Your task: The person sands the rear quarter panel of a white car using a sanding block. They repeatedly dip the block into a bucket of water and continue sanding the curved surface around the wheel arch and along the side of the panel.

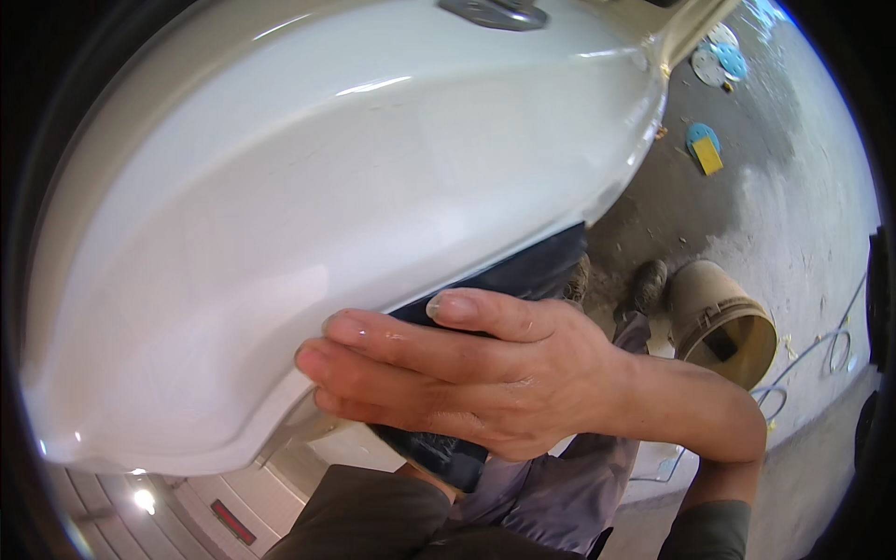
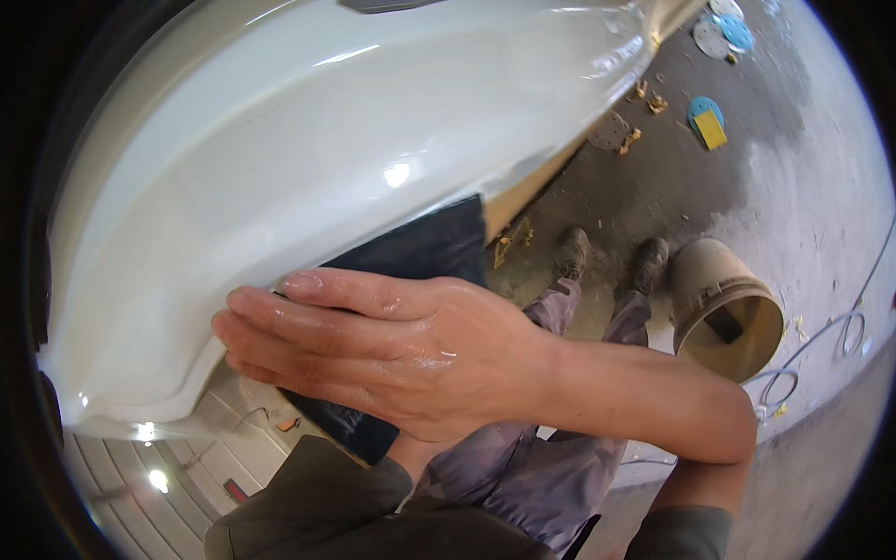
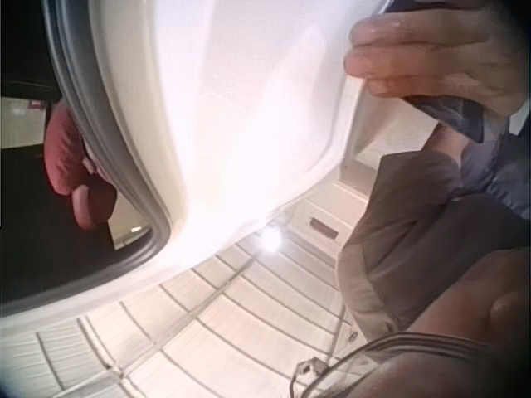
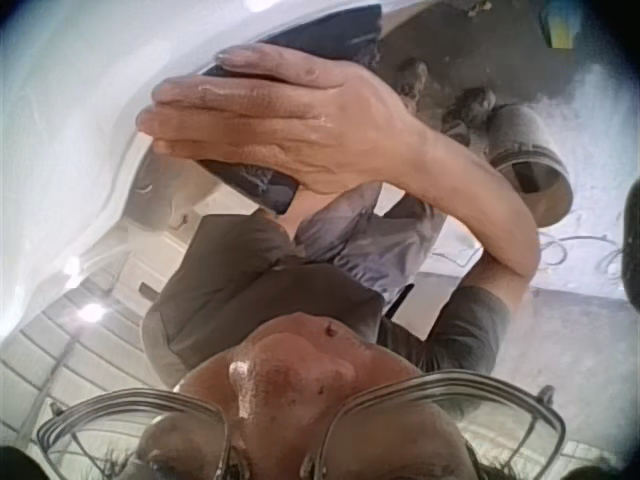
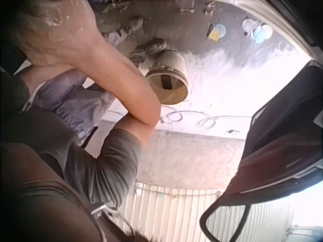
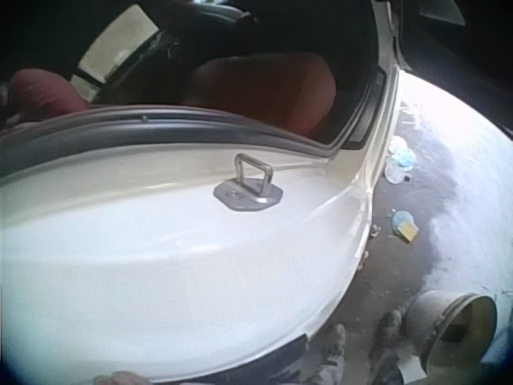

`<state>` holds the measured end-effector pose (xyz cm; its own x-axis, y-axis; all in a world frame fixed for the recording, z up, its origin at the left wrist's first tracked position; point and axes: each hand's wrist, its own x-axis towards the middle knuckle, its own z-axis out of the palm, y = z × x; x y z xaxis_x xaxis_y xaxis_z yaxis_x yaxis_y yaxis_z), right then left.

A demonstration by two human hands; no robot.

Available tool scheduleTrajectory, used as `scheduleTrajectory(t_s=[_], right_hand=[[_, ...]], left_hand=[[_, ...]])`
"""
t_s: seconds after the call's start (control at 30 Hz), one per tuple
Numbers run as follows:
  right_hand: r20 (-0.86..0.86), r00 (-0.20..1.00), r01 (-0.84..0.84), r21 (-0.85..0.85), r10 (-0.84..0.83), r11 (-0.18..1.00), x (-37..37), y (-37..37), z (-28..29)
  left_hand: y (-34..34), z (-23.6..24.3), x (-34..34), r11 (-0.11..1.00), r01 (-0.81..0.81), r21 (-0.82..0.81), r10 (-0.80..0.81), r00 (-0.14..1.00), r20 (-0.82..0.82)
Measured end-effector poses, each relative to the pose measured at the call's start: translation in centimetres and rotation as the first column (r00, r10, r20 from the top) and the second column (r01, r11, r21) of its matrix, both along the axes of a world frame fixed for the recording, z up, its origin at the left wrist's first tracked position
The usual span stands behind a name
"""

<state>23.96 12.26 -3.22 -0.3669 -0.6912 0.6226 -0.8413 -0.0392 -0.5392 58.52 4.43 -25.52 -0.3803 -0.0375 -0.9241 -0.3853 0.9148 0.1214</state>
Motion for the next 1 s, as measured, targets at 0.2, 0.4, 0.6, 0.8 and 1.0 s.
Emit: scheduleTrajectory(t_s=[0.2, 0.4, 0.6, 0.8, 1.0], right_hand=[[0.038, 0.980, 0.194, 0.076, -0.197, 0.978, -0.7, 3.6, -5.5], [0.216, 0.899, 0.348, 0.171, -0.380, 0.922, -4.1, 9.4, -13.2], [0.286, 0.953, 0.094, 0.044, -0.102, 0.995, -3.5, 11.3, -13.4], [0.355, 0.910, 0.232, -0.011, -0.213, 0.973, -3.1, 11.7, -10.4], [0.405, 0.903, 0.181, -0.055, -0.144, 0.982, -4.3, 11.1, -8.9]], left_hand=[[0.0, 0.6, -1.3, 0.999, 0.037, -0.013, -0.036, 0.996, 0.082], [0.5, 1.1, -2.3, 0.998, 0.018, -0.059, -0.009, 0.988, 0.151], [0.8, 1.4, -3.0, 0.997, 0.036, -0.070, -0.028, 0.993, 0.117], [0.0, -0.7, -0.4, 0.997, -0.001, -0.075, 0.007, 0.996, 0.088], [1.0, -2.1, 1.9, 0.989, 0.001, -0.146, -0.009, 0.999, -0.049]])
